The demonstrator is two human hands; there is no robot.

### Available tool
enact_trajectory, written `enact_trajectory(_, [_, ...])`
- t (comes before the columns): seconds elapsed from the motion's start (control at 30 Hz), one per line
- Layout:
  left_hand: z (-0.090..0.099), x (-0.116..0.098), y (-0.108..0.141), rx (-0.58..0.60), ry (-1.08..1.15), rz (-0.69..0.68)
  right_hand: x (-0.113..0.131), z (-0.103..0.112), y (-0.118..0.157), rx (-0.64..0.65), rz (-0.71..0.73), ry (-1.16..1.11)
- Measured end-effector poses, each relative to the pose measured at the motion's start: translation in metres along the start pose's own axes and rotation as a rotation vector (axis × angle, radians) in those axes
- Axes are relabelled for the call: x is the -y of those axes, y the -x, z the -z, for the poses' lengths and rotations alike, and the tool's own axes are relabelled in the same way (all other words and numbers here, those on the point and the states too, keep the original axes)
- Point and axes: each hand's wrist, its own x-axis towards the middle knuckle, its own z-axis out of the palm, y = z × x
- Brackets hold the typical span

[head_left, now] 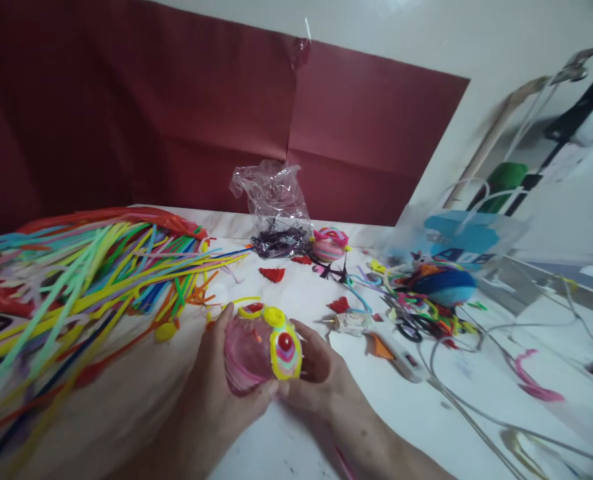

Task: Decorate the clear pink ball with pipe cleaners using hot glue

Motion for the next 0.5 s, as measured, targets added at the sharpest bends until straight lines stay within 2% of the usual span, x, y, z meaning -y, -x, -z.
enact_trajectory(0.17, [0.001,0.004,-0.004,0.016,-0.022,0.014,-0.001,0.002,0.001,0.003,0.018,0.098])
enact_trajectory(0.33, [-0.002,0.008,-0.005,-0.001,-0.042,-0.061,0.005,0.0,0.003,0.01,-0.01,0.153])
enact_trajectory(0.43, [-0.002,0.01,-0.008,-0.067,-0.081,-0.148,0.008,-0.003,0.004,0.035,0.019,0.178])
enact_trajectory(0.5, [-0.001,0.011,-0.01,-0.066,-0.099,-0.153,0.008,-0.003,0.005,0.043,0.035,0.201])
